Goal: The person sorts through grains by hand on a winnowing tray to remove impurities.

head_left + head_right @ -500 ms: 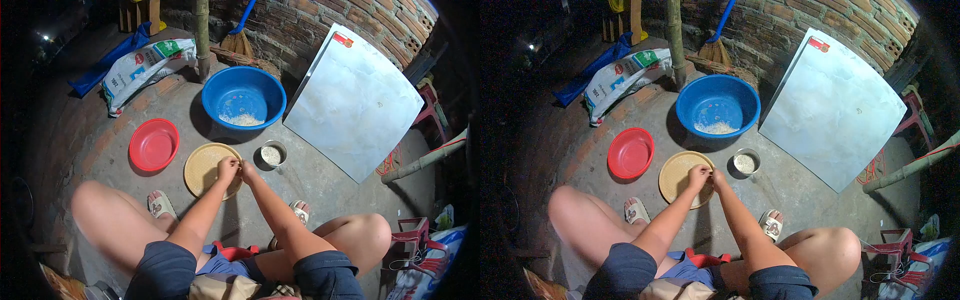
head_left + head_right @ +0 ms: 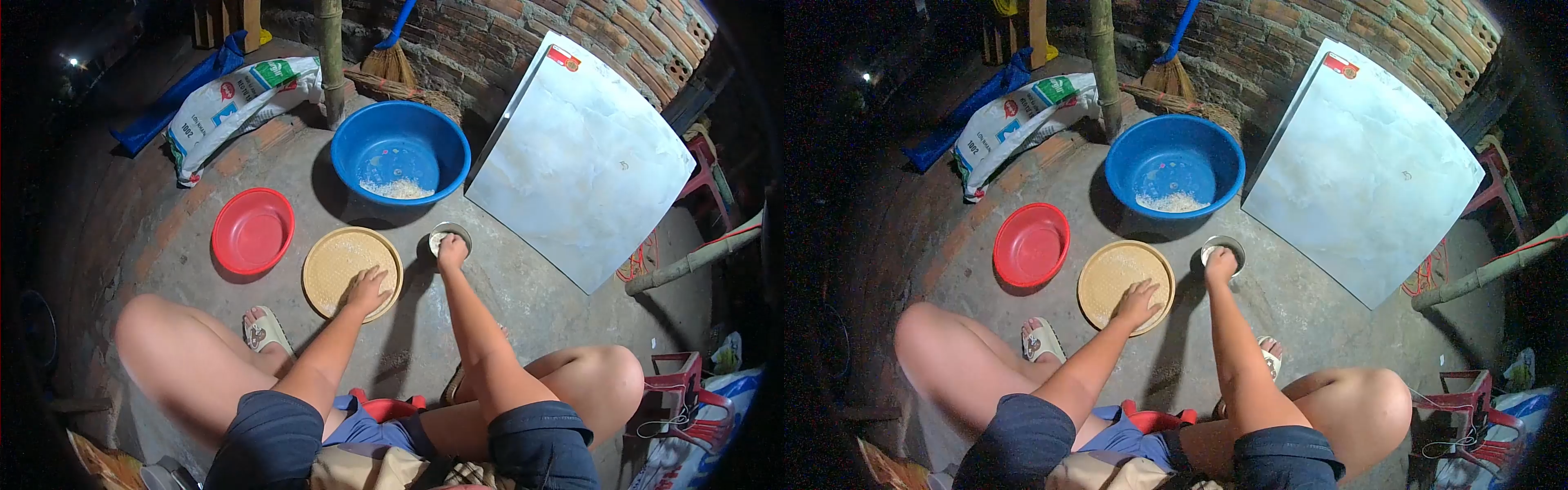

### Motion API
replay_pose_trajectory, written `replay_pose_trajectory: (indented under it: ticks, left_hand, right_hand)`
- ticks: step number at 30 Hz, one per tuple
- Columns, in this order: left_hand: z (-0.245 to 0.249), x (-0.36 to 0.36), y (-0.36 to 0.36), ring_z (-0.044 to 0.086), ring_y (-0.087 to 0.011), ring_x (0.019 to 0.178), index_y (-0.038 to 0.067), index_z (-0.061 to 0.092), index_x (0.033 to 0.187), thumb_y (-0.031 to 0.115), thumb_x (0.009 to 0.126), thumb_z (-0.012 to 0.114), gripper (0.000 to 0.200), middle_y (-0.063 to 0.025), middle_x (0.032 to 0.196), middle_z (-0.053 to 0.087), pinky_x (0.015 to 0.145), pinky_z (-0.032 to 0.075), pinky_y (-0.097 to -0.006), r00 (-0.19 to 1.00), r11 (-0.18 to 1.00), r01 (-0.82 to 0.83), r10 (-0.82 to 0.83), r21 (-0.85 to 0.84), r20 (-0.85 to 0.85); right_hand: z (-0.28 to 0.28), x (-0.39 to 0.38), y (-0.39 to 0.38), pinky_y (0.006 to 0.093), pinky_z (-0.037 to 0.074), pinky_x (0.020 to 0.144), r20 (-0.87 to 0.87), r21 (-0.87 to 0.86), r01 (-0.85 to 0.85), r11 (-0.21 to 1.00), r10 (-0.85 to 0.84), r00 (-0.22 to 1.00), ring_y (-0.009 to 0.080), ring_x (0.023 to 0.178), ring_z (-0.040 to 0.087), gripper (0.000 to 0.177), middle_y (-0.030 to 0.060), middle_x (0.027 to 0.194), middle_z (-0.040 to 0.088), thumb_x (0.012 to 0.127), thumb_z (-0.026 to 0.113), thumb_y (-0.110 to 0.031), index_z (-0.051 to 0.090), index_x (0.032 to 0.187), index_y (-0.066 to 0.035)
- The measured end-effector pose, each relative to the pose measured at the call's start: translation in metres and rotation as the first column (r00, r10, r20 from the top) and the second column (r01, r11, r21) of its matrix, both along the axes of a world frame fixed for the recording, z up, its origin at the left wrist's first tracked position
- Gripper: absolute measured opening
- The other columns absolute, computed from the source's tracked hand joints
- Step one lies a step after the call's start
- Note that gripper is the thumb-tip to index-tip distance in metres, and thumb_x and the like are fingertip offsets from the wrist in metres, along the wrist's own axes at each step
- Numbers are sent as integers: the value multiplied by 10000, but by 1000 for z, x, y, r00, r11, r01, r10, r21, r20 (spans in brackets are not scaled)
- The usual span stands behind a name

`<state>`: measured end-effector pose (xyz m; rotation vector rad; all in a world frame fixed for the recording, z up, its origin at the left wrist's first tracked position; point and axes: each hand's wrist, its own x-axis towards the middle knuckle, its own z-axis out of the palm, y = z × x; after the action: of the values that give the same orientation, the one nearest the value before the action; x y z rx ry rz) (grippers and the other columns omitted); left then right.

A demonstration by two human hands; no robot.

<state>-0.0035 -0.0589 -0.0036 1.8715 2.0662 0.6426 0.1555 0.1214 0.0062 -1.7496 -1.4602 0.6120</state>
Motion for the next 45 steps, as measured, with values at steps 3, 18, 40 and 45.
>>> replay_pose_trajectory:
  ticks: [3,18,40,45]
  left_hand:
    - [-10,-5,-15,366,-278,1186,113,512,1193,242,774,617,451,-91,1290,418,977,337,-392,993,989,101,-107,-104,-57]
    - [-39,-17,7,589,-284,714,22,611,755,22,716,600,41,-140,778,597,688,483,-342,950,970,-224,198,88,242]
    - [6,-9,-6,460,-281,1038,98,570,1027,203,738,655,319,-91,1065,505,879,379,-405,996,998,-32,36,-46,76]
    - [-10,-13,-18,460,-286,1037,83,569,994,141,771,599,233,-103,1063,497,856,412,-394,998,993,56,-56,-108,9]
  right_hand:
    - [12,14,-3,446,441,774,133,-97,-117,988,129,983,393,837,585,385,263,876,604,838,454,-303,603,877,50]
    - [1,-40,-49,456,440,690,218,-119,-457,881,472,854,374,672,562,269,190,731,574,840,479,-198,542,861,62]
    - [20,-5,-3,482,441,753,111,-61,-158,986,164,980,336,853,610,360,211,900,629,848,423,-313,645,884,-32]
    - [24,0,-31,667,21,978,525,-517,-290,806,566,636,405,1283,232,652,187,1412,236,872,361,-482,260,1359,-61]
